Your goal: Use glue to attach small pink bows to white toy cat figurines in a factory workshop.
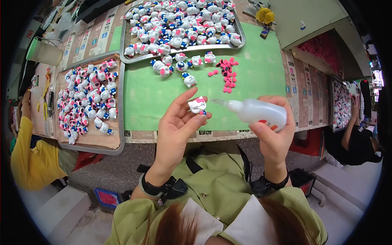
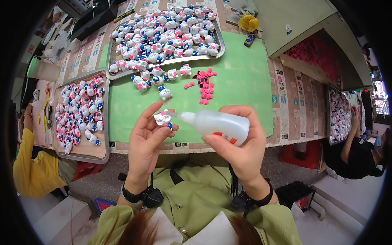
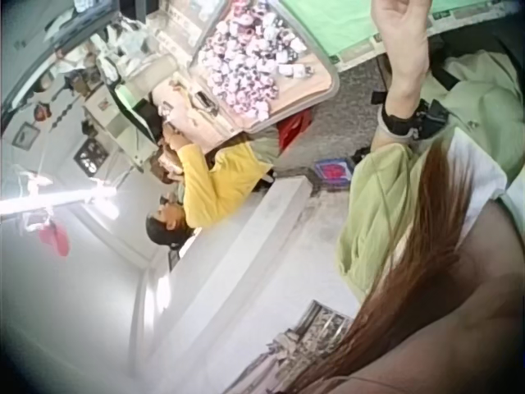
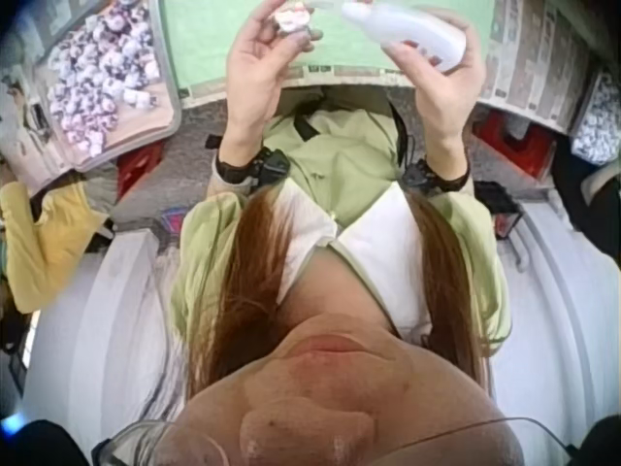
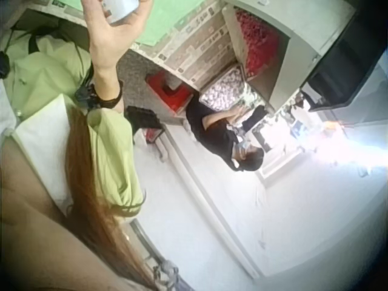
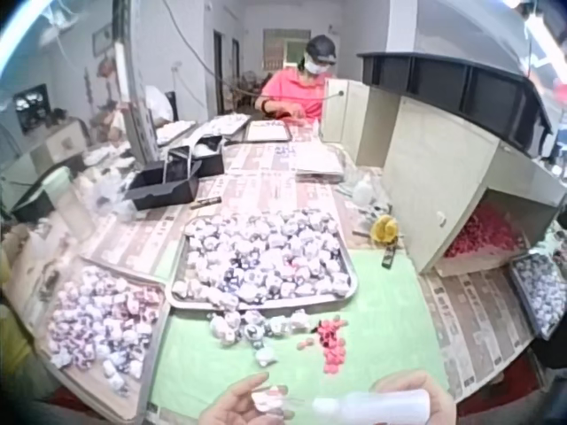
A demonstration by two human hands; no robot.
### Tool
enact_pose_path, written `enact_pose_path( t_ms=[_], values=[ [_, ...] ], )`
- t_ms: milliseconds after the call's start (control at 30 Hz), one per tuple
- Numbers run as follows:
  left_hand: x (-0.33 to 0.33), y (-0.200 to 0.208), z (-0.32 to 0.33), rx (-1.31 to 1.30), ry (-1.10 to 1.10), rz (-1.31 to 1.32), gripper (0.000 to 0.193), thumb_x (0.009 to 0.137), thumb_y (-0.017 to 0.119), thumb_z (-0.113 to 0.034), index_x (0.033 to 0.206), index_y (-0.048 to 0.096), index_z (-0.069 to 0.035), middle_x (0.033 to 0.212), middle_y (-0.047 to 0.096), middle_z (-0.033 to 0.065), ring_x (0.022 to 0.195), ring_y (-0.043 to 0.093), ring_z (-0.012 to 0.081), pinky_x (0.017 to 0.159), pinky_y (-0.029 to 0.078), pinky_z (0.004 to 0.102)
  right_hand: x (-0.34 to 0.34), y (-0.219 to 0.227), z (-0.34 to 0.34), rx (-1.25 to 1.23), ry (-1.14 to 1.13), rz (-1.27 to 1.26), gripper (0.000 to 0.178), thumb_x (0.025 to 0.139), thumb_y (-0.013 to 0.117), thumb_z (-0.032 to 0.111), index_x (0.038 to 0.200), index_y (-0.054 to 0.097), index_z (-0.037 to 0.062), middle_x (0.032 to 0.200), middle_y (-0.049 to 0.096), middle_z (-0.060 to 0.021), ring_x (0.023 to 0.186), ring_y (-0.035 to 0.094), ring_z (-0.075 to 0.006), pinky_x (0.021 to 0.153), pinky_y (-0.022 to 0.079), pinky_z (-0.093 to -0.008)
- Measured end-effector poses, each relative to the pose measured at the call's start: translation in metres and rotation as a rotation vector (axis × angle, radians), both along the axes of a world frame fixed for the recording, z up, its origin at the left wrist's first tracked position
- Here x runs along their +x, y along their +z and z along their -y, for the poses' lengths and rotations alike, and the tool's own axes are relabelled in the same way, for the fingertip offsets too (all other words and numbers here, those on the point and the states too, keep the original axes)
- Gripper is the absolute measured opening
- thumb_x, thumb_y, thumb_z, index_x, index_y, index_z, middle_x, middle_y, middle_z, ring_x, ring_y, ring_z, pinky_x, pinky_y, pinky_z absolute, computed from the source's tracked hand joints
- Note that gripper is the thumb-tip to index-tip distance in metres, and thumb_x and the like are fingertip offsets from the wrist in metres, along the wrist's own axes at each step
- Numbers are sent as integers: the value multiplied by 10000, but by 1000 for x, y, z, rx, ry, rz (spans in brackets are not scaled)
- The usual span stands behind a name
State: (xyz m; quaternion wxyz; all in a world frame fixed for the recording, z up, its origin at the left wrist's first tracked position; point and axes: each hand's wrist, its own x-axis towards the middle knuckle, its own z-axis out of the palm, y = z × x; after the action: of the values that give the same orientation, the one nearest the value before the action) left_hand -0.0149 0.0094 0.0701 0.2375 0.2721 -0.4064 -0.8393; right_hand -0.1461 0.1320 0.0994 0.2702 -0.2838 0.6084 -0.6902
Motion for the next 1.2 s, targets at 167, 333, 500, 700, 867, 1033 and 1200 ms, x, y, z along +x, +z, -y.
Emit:
enact_pose_path(
  t_ms=[167,333,500,700,867,1033,1200],
  values=[
    [0,-1,-5,-100,-8,39,378,763,513,29,1128,414,27,1064,504,127,904,523,137,774,433,257,6,6,4,-168,-21,-391,455,583,748,35,941,468,22,816,528,-74,743,506,-146,662,416,-259],
    [0,2,-6,-82,1,24,354,767,542,38,1102,431,32,971,517,75,872,517,105,763,435,217,7,9,5,-196,24,-591,475,530,776,36,909,490,28,753,518,-52,652,484,-147,564,380,-245],
    [1,3,-7,-88,-13,33,354,767,545,35,1103,434,34,968,518,72,867,517,103,755,436,212,8,5,4,-191,-9,-600,456,523,778,35,888,503,29,728,505,-45,601,470,-139,520,362,-244],
    [1,4,-8,-79,-16,30,356,768,547,32,1105,435,34,969,518,69,862,518,100,751,436,212,7,3,4,-198,-5,-592,457,527,778,41,892,505,26,721,501,-50,583,468,-138,511,363,-244],
    [2,1,-8,-89,-22,35,360,768,548,31,1109,433,33,971,518,68,861,516,98,749,435,212,7,3,5,-183,-10,-615,453,522,784,52,883,511,25,712,506,-60,573,477,-143,502,370,-245],
    [1,2,-8,-95,-27,53,362,761,529,46,1109,429,41,1021,518,106,902,522,126,784,437,244,7,0,5,-191,-15,-592,449,517,789,58,871,516,24,702,510,-67,560,484,-147,493,373,-246],
    [1,3,-8,-84,-30,55,365,757,516,56,1111,428,43,1048,519,122,918,524,133,789,433,247,7,0,7,-199,-16,-579,450,511,793,61,865,518,22,691,511,-68,550,485,-147,486,373,-246]
  ],
)
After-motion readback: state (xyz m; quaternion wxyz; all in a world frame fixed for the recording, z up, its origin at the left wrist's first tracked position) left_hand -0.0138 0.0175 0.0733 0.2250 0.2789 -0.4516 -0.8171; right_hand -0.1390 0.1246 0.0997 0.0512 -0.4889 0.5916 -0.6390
